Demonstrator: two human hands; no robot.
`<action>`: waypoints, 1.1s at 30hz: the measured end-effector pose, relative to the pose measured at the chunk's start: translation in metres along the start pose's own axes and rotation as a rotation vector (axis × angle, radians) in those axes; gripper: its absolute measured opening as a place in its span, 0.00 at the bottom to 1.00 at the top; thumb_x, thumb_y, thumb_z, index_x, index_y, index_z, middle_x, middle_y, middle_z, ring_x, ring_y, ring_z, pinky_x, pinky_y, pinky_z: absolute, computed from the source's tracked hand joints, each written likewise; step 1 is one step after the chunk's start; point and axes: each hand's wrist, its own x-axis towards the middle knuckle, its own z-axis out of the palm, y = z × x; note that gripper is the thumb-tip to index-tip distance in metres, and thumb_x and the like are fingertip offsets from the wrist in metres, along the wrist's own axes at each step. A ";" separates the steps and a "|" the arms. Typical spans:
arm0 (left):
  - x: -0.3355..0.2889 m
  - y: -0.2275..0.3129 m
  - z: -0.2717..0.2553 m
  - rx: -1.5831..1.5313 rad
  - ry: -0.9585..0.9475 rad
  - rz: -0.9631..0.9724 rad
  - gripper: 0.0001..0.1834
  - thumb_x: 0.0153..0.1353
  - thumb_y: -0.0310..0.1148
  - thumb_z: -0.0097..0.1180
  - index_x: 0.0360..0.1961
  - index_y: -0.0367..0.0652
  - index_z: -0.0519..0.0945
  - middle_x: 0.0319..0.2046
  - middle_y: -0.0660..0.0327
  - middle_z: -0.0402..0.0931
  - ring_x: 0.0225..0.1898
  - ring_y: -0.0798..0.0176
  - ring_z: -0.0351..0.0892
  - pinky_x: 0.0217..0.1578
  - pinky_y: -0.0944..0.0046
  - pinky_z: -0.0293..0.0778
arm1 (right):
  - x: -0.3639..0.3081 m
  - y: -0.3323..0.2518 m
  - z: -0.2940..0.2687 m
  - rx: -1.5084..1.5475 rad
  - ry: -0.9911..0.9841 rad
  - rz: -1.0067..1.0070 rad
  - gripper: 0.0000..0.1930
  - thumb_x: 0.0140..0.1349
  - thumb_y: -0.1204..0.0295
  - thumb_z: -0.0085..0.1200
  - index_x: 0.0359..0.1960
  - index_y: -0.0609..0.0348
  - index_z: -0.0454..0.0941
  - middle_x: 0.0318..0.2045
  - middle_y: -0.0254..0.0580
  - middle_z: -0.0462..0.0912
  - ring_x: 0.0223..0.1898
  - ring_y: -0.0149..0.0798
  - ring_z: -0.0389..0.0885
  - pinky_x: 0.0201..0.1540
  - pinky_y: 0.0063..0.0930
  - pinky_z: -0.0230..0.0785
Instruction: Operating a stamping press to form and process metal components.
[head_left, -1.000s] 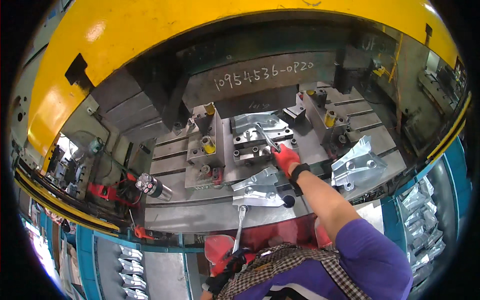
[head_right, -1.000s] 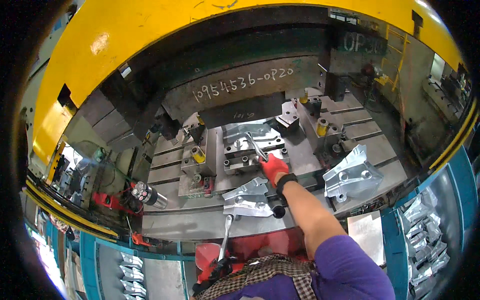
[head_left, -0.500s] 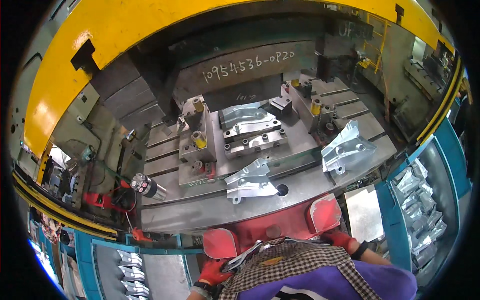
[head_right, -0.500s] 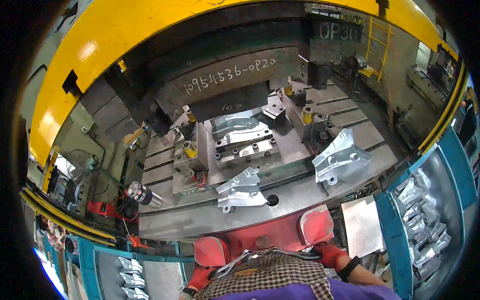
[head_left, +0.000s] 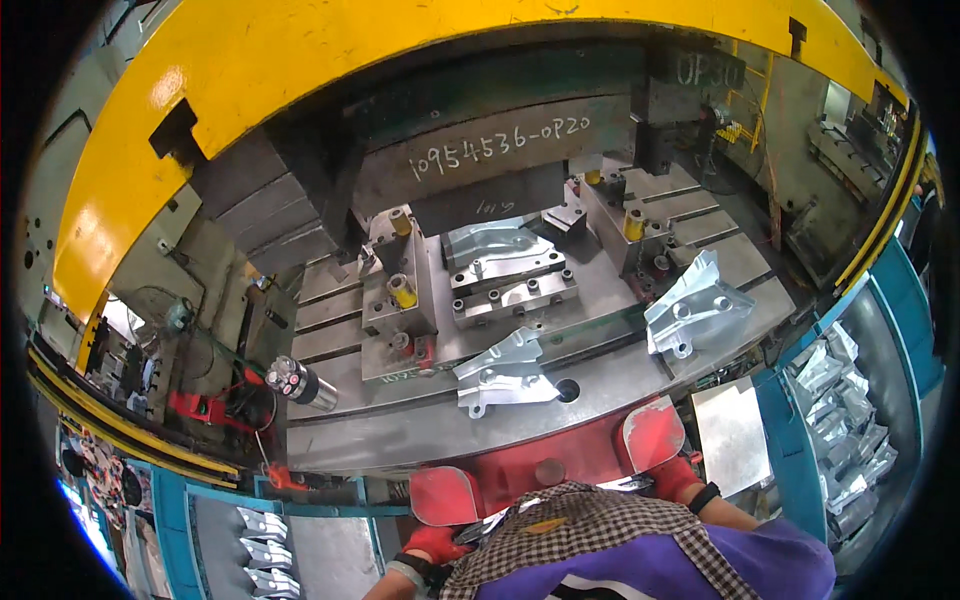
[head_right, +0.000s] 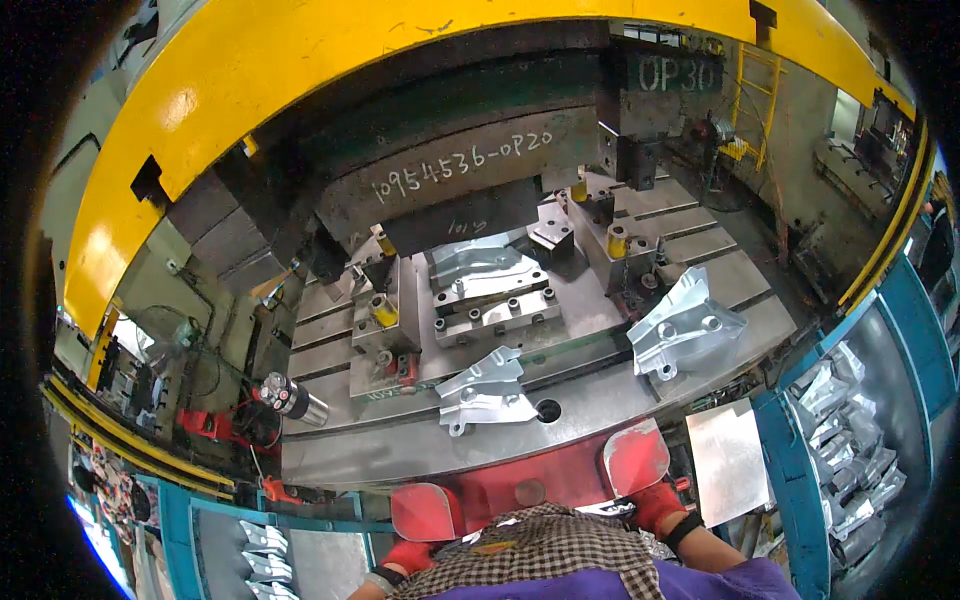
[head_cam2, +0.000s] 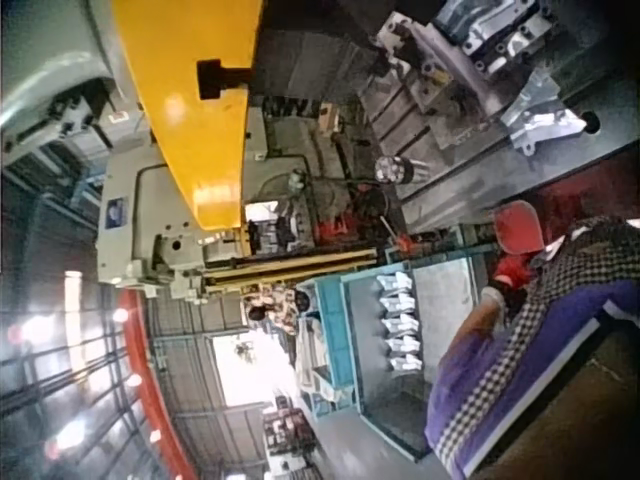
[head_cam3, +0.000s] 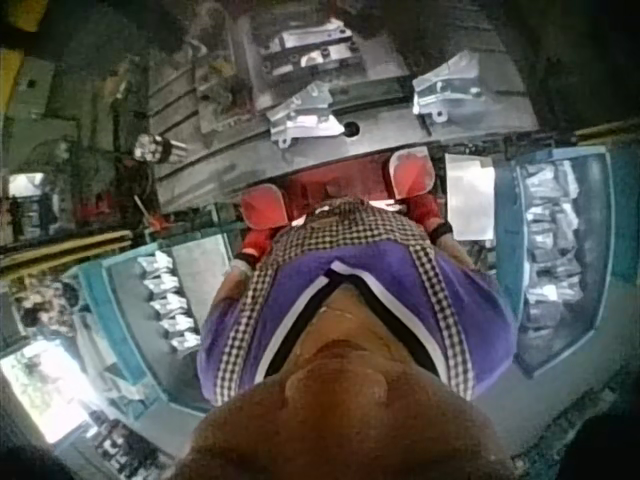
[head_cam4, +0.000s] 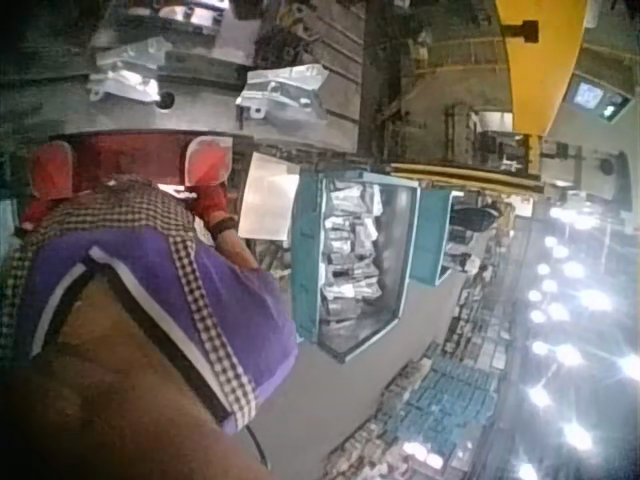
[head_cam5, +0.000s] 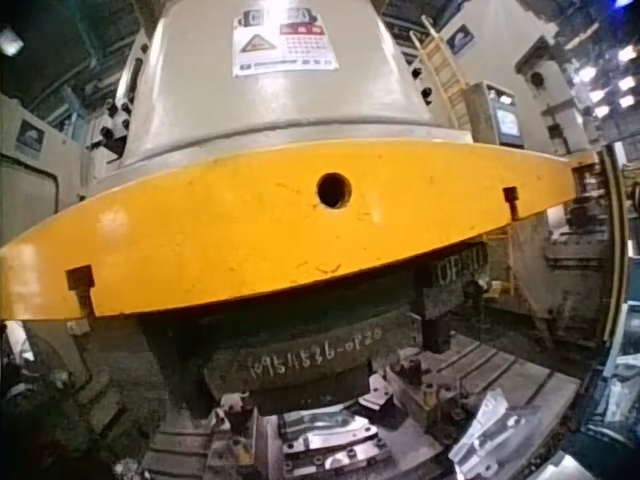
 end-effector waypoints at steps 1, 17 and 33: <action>-0.001 0.005 -0.006 0.013 -0.046 -0.022 0.31 0.46 0.51 0.58 0.53 0.54 0.73 0.48 0.56 0.75 0.50 0.50 0.73 0.50 0.56 0.68 | 0.000 0.003 0.005 -0.017 0.062 -0.041 0.26 0.41 0.53 0.60 0.45 0.48 0.78 0.49 0.45 0.76 0.53 0.48 0.72 0.56 0.39 0.62; -0.003 0.009 -0.004 -0.034 0.092 0.157 0.30 0.48 0.50 0.57 0.52 0.50 0.73 0.52 0.53 0.72 0.56 0.50 0.67 0.55 0.54 0.62 | -0.002 0.005 0.000 0.000 -0.061 -0.023 0.31 0.40 0.51 0.60 0.49 0.47 0.76 0.56 0.45 0.69 0.61 0.49 0.62 0.63 0.42 0.53; 0.028 0.081 -0.100 -0.691 0.029 0.041 0.22 0.62 0.40 0.50 0.54 0.39 0.68 0.44 0.58 0.75 0.40 0.65 0.74 0.39 0.63 0.71 | -0.007 0.001 -0.042 0.979 0.103 0.149 0.21 0.55 0.56 0.52 0.48 0.51 0.74 0.39 0.44 0.81 0.41 0.42 0.80 0.44 0.32 0.70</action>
